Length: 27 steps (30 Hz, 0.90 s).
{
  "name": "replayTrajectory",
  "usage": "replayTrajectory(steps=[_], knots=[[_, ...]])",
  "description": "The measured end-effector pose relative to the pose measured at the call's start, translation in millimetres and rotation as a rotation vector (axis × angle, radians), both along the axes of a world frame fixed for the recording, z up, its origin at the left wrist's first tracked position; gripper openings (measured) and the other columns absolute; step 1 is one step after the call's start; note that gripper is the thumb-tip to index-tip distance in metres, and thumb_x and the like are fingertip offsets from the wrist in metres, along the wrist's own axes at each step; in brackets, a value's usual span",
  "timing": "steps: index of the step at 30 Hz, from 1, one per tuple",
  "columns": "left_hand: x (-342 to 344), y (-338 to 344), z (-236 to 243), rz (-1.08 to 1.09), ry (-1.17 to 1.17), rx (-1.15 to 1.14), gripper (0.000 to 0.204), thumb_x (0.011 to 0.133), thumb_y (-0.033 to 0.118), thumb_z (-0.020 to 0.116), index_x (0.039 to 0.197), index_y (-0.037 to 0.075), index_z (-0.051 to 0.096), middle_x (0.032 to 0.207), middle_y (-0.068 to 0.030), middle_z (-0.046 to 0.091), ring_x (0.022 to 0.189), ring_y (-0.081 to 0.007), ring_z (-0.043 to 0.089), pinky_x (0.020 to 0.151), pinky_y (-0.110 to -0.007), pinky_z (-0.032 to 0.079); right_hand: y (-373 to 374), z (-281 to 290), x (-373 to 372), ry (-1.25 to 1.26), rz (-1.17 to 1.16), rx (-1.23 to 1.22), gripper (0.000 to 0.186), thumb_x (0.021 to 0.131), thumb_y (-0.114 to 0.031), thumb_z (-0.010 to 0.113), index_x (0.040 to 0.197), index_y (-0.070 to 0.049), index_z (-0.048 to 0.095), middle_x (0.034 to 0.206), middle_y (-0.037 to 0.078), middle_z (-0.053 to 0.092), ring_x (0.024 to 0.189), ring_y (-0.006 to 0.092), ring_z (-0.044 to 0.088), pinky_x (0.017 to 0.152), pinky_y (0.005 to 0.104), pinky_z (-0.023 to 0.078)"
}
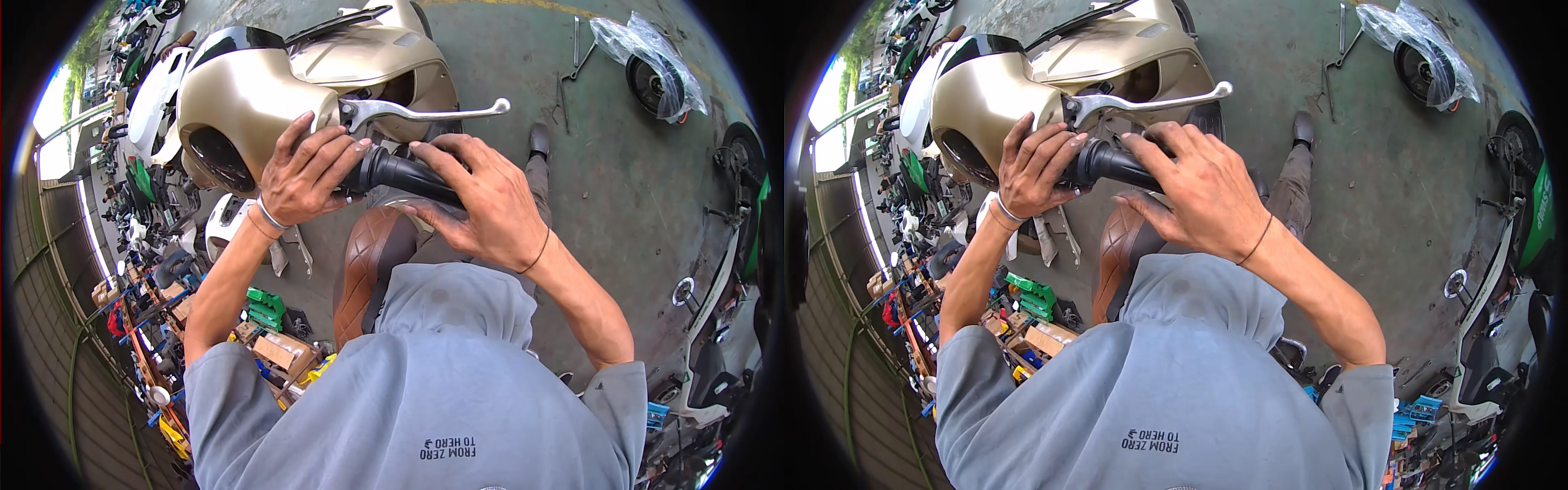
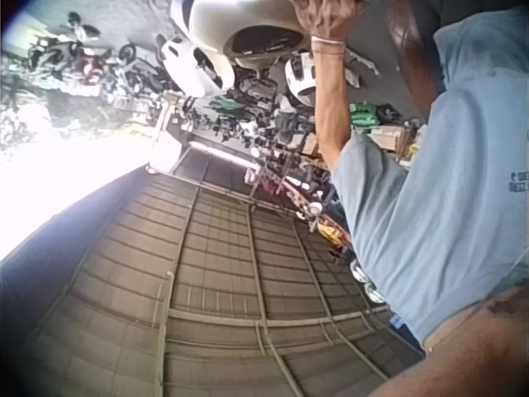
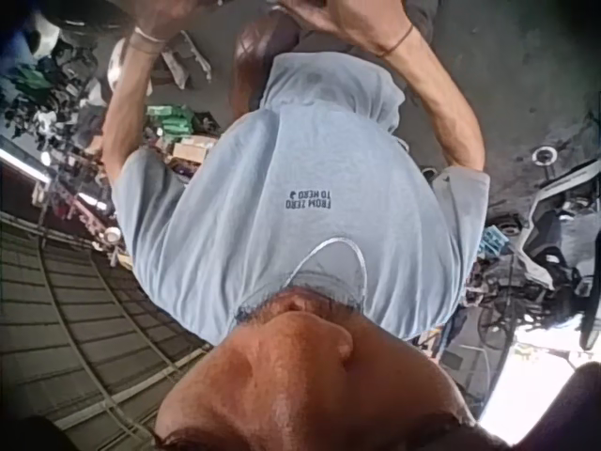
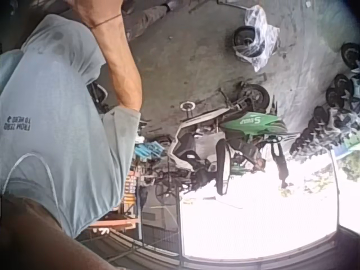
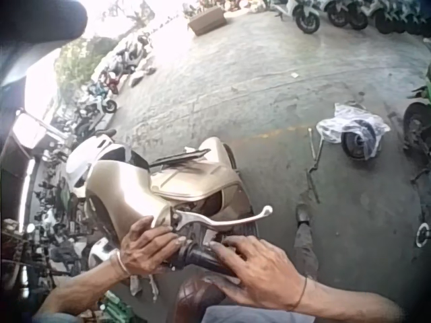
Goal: The person disassembles the throttle assembly on a scooter's handlebars, removing the grip, spring, and internal housing components by hand, and then reassembles them onto the handlebar.
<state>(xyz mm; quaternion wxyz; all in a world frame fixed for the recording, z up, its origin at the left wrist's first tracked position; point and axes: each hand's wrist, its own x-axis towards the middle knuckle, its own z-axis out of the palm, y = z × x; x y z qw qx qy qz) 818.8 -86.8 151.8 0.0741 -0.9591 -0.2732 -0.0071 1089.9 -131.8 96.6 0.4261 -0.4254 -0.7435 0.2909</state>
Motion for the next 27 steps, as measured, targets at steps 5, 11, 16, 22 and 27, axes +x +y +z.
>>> replayTrajectory(steps=[5,11,16,22,27], knots=[[-1,-1,1,-0.003,0.015,0.019,0.078,0.052,0.035,0.075,0.127,0.014,0.065,0.113,-0.0001,0.063,0.116,-0.0176,0.057,0.12,-0.047,0.029,-5,-9,4,0.088,0.16,-0.205,0.051,0.079,-0.022,0.08,0.122,-0.001,0.061,0.106,0.017,0.063,0.084,0.0311,0.065,0.074,0.0379,0.054],[1,-2,0,0.006,-0.002,0.015,0.074,0.055,0.033,0.074,0.126,0.015,0.066,0.113,0.0006,0.063,0.116,-0.0169,0.057,0.12,-0.047,0.029,-1,-7,2,0.338,0.13,-0.547,0.044,0.083,-0.024,0.077,0.112,0.007,0.066,0.088,0.019,0.068,0.076,0.0291,0.067,0.071,0.0356,0.053],[-4,-1,4,-0.033,0.089,0.045,0.061,0.08,0.051,0.068,0.125,0.011,0.063,0.118,-0.0037,0.063,0.116,-0.0208,0.06,0.116,-0.052,0.032,13,0,9,0.346,0.253,-0.748,0.049,0.084,-0.029,0.074,0.112,0.009,0.065,0.083,0.02,0.068,0.072,0.0303,0.068,0.069,0.0366,0.054],[-1,0,2,-0.013,0.068,0.036,0.062,0.073,0.046,0.068,0.125,0.013,0.065,0.114,-0.0006,0.064,0.114,-0.0179,0.059,0.117,-0.049,0.031,12,-17,3,0.367,0.352,-0.822,0.047,0.088,-0.029,0.072,0.121,0.002,0.063,0.076,0.007,0.065,0.063,0.0167,0.063,0.059,0.0333,0.051],[-1,-2,4,-0.026,0.097,0.039,0.062,0.078,0.053,0.071,0.124,0.012,0.064,0.116,-0.002,0.064,0.113,-0.0197,0.061,0.115,-0.051,0.033,4,-6,5,0.033,0.272,-0.307,0.049,0.083,-0.022,0.071,0.126,-0.003,0.059,0.085,0.016,0.063,0.067,0.0338,0.065,0.062,0.043,0.053]])
